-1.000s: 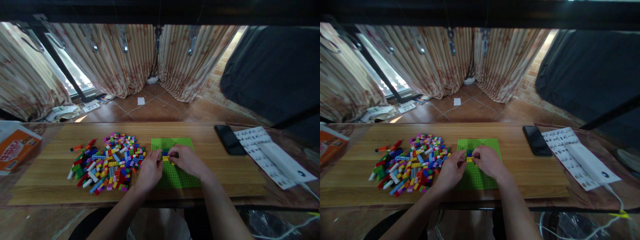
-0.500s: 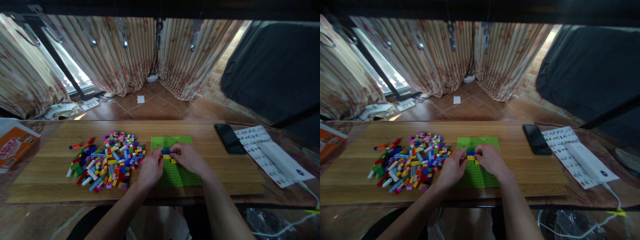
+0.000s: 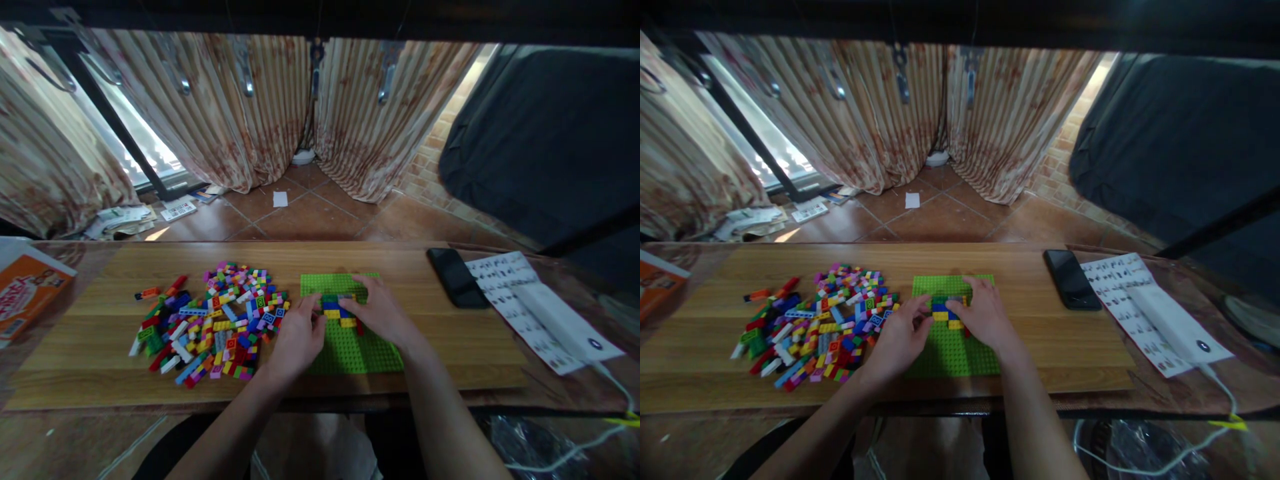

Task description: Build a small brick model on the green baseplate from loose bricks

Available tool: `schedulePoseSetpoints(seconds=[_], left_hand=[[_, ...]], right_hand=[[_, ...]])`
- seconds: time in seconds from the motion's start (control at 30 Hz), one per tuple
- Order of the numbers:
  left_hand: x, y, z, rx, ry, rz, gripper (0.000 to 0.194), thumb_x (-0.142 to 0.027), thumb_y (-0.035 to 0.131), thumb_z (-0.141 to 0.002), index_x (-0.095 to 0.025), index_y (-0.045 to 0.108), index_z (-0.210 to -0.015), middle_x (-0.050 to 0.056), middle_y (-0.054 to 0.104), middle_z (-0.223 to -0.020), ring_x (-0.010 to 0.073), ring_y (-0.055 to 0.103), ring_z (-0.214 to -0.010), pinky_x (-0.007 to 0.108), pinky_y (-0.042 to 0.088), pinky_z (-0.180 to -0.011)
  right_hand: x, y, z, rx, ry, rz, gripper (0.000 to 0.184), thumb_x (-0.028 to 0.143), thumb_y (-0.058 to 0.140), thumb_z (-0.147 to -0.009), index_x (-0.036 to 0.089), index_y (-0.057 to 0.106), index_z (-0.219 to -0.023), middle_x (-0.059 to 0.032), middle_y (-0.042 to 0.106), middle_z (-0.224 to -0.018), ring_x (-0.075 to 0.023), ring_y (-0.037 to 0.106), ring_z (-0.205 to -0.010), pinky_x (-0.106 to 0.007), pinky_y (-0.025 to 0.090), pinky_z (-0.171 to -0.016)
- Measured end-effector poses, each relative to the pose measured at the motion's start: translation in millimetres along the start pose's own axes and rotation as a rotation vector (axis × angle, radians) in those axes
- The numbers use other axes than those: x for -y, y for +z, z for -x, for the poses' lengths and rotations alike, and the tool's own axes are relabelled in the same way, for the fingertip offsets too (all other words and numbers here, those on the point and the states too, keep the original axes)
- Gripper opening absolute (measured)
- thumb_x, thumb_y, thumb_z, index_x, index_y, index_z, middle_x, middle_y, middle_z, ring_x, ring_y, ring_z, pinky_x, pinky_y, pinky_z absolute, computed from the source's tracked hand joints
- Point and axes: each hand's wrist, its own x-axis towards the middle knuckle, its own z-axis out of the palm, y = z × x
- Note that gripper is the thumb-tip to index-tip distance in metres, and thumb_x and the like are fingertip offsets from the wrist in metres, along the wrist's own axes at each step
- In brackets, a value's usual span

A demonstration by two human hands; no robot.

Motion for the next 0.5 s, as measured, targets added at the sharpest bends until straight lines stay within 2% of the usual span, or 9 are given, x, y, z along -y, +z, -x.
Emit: schedulePoseSetpoints(seconds=[0.17, 0.27, 0.5], left_hand=[[-0.6, -1.5, -5.6, -0.02, -0.04, 0.032, 0.032, -0.011, 0.055, -0.084, -0.016, 0.059, -0.115, 0.006, 0.068, -0.091, 0.0153, 0.065, -0.077, 0.029, 0.053, -0.072], [-1.3, -0.4, -9.1, -0.004, -0.089, 0.042, 0.033, -0.012, 0.058, -0.082, -0.015, 0.059, -0.115, 0.005, 0.068, -0.088, 0.0146, 0.065, -0.073, 0.028, 0.053, -0.07], [-3.4, 1.1, -16.5, 0.012, -0.206, 0.082, 0.038, -0.013, 0.065, -0.077, -0.014, 0.061, -0.115, 0.003, 0.068, -0.082, 0.0144, 0.064, -0.07, 0.026, 0.051, -0.066]], right_hand=[[2.6, 6.1, 1.6, 0.034, -0.023, 0.04, 0.066, 0.041, 0.073, -0.07, 0.019, 0.053, -0.13, -0.013, 0.058, -0.128, -0.0299, 0.047, -0.125, -0.047, 0.037, -0.105], [6.3, 9.7, 3.1, 0.037, 0.014, 0.085, 0.071, 0.042, 0.074, -0.068, 0.017, 0.053, -0.131, -0.0148, 0.053, -0.133, -0.0306, 0.044, -0.128, -0.046, 0.035, -0.105], [11.7, 13.6, 5.5, 0.004, 0.049, 0.112, 0.063, 0.039, 0.076, -0.067, 0.018, 0.06, -0.124, -0.0157, 0.051, -0.135, -0.0325, 0.043, -0.128, -0.049, 0.036, -0.103]])
